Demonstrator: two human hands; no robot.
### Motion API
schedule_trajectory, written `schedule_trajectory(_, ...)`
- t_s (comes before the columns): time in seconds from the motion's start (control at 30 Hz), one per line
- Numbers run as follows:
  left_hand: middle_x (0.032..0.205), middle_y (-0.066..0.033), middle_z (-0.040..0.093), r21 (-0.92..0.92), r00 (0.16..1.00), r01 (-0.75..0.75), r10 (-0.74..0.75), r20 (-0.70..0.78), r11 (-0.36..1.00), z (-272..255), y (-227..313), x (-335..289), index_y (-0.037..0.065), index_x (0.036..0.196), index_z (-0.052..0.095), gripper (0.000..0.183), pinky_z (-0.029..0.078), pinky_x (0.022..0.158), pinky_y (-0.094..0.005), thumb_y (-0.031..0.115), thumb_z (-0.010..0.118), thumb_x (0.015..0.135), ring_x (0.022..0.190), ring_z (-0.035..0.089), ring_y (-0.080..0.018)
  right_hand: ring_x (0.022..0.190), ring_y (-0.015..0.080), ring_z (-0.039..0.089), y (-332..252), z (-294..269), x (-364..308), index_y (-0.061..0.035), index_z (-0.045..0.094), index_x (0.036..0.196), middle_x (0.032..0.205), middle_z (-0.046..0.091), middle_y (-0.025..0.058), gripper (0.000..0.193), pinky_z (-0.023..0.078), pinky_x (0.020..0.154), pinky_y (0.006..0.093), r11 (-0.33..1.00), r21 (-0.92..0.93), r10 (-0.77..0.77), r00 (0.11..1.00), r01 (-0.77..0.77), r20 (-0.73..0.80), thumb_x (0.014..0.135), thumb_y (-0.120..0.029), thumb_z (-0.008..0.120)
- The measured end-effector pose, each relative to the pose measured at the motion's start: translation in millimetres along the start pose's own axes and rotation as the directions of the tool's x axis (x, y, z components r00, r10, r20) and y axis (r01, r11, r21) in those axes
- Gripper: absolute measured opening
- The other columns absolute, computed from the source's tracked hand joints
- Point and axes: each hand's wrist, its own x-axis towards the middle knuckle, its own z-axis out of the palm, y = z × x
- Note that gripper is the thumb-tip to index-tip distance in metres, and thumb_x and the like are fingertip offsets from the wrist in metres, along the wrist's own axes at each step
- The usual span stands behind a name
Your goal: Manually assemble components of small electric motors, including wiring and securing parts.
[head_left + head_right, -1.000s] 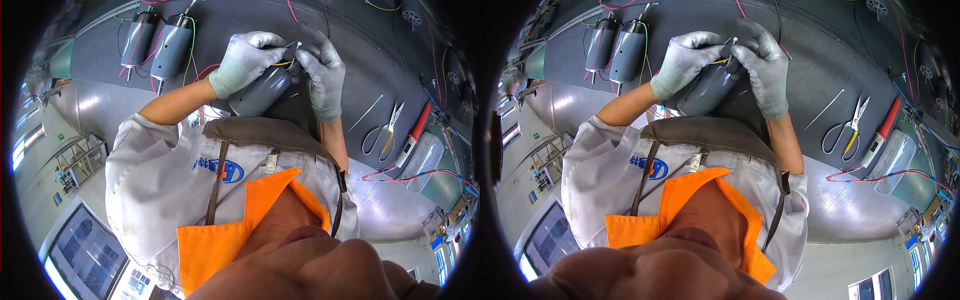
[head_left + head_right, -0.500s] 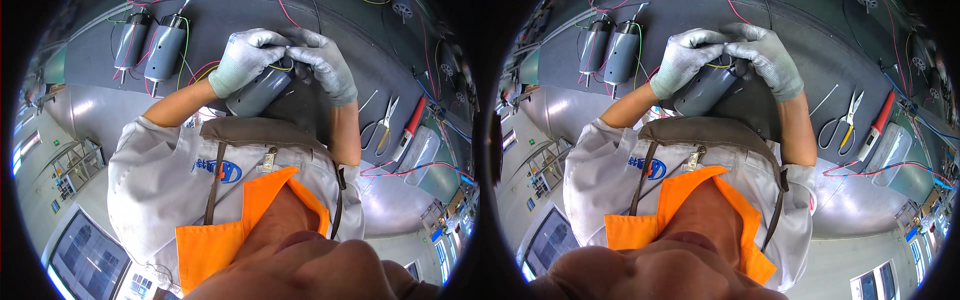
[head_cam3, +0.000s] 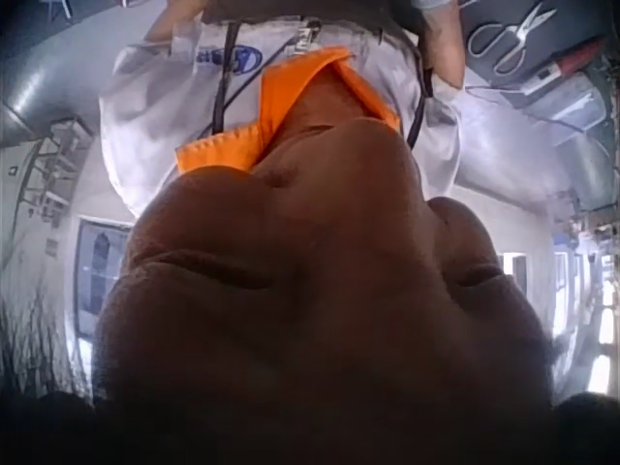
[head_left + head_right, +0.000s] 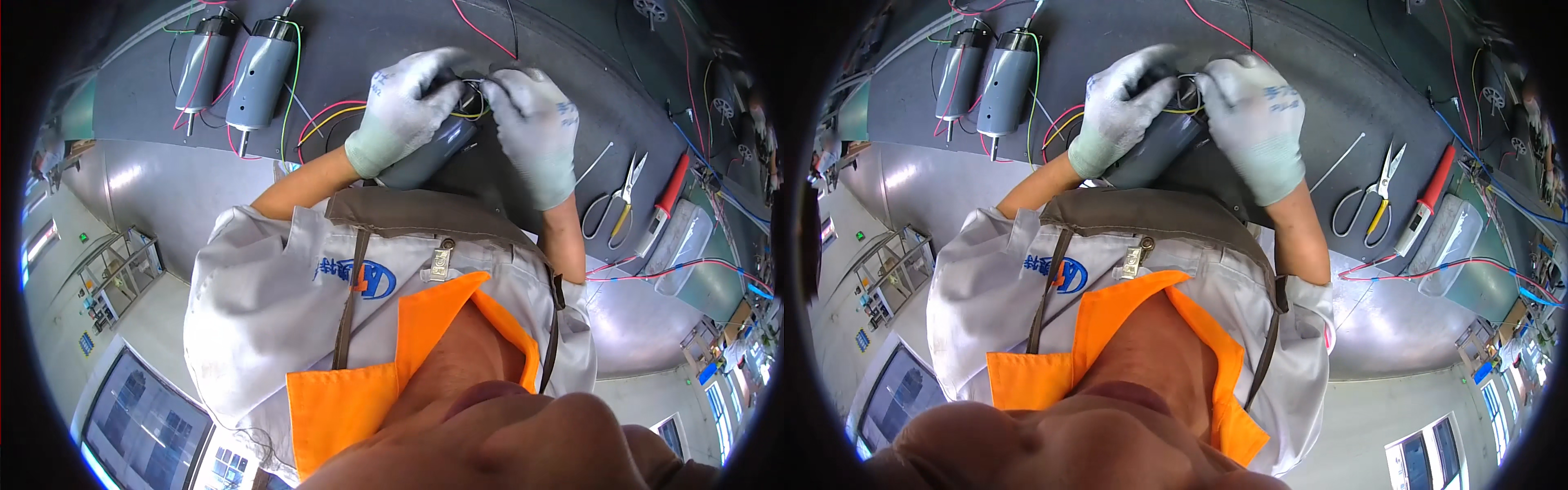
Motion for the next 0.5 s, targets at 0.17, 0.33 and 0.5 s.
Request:
schedule_trajectory(0.17, 0.086, -0.0090, 0.069, -0.398, 0.918, 0.364, -0.395, 0.004, 0.842, -3, 7, -12, 0.002, 0.116, 0.067, 0.028, 0.053, 0.070, -0.0280, 0.002, 0.067, 0.088, 0.075, 0.066, -0.0152, 0.072, 0.0167, 0.067, 40, 6, -17, -0.0006, 0.074, 0.085, 0.083, 0.071, 0.0130, 0.007, 0.052, 0.070, 0.0282, 0.630, 0.556, 0.511, 0.828, -0.542, 0.230, 0.082, -0.006, 0.071)
schedule_trajectory(0.33, 0.088, -0.0111, 0.069, -0.271, 0.952, 0.273, -0.299, -0.061, 0.923, 4, 6, -20, 0.001, 0.107, 0.068, 0.021, 0.054, 0.072, -0.0294, 0.001, 0.068, 0.086, 0.076, 0.067, -0.0166, 0.065, 0.0280, 0.063, 63, 25, -1, -0.0006, 0.071, 0.081, 0.074, 0.066, 0.0152, 0.008, 0.050, 0.063, 0.0365, 0.966, 0.134, 0.237, 0.963, -0.219, -0.132, 0.080, -0.009, 0.071)
schedule_trajectory(0.5, 0.082, -0.0113, 0.068, 0.216, 0.996, -0.075, 0.084, -0.032, 0.974, 6, 7, -20, 0.009, 0.095, 0.069, 0.013, 0.054, 0.063, -0.0375, 0.007, 0.071, 0.082, 0.072, 0.066, -0.0299, 0.069, 0.0247, 0.066, 73, 29, -11, -0.0012, 0.074, 0.085, 0.077, 0.070, 0.0117, 0.011, 0.051, 0.066, 0.0359, 0.922, 0.204, 0.361, 0.923, -0.330, -0.136, 0.083, -0.012, 0.071)
